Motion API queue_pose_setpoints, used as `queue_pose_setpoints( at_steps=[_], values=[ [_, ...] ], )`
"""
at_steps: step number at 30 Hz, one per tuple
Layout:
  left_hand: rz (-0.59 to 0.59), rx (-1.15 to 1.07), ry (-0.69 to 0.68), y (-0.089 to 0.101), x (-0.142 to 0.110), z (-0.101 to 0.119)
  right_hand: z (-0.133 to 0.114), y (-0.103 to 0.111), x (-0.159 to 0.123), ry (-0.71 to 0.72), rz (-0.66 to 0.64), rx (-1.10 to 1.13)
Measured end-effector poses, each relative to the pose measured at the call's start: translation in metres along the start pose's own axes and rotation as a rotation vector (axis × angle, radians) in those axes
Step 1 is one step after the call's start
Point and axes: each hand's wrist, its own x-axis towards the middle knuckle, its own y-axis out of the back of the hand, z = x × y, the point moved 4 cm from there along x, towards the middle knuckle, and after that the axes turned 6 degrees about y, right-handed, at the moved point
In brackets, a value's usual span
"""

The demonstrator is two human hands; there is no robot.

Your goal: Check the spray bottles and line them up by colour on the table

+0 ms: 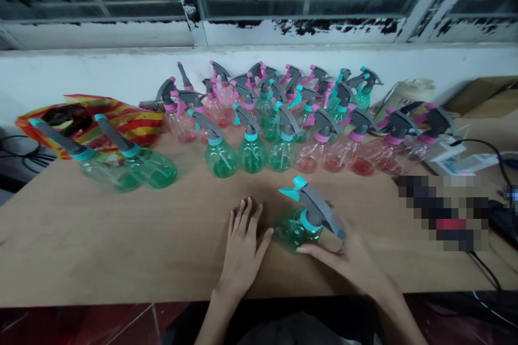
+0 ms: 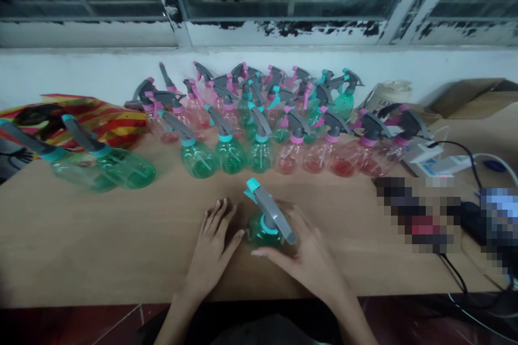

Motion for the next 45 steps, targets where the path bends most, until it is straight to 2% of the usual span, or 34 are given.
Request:
queue_pose_setpoints(
  at_steps=[5, 9, 15, 20, 24, 27, 29, 32, 39, 45],
  values=[
    [-0.084, -0.212, 0.003, 0.023, -0.014, 0.0, -0.011, -0.017, 0.004, 0.003, -0.033, 0.007],
    [-0.089, -0.263, 0.05, 0.043, -0.03, -0.012, -0.03, -0.05, 0.02, 0.033, -0.023, 0.015],
    [0.141, -0.172, 0.176, 0.071, -0.041, -0.051, -0.073, -0.113, 0.048, 0.225, 0.041, 0.007],
    [0.227, -0.116, 0.226, 0.096, -0.034, -0.073, -0.097, -0.143, 0.071, 0.323, -0.026, -0.068],
    [0.293, -0.03, 0.177, 0.108, -0.018, -0.096, -0.095, -0.142, 0.087, 0.329, -0.069, -0.064],
    [0.33, 0.002, 0.178, 0.108, 0.0, -0.123, -0.079, -0.13, 0.097, 0.189, -0.069, -0.078],
    [0.336, 0.015, 0.172, 0.106, 0.014, -0.138, -0.066, -0.12, 0.103, 0.121, -0.02, -0.07],
    [0.344, 0.032, 0.173, 0.104, 0.031, -0.154, -0.052, -0.11, 0.114, 0.121, 0.042, -0.077],
    [0.373, 0.117, 0.168, 0.112, 0.051, -0.16, -0.044, -0.101, 0.141, 0.13, 0.138, -0.145],
    [0.384, 0.201, 0.171, 0.119, 0.062, -0.154, -0.048, -0.112, 0.158, 0.142, 0.138, -0.21]
  ],
)
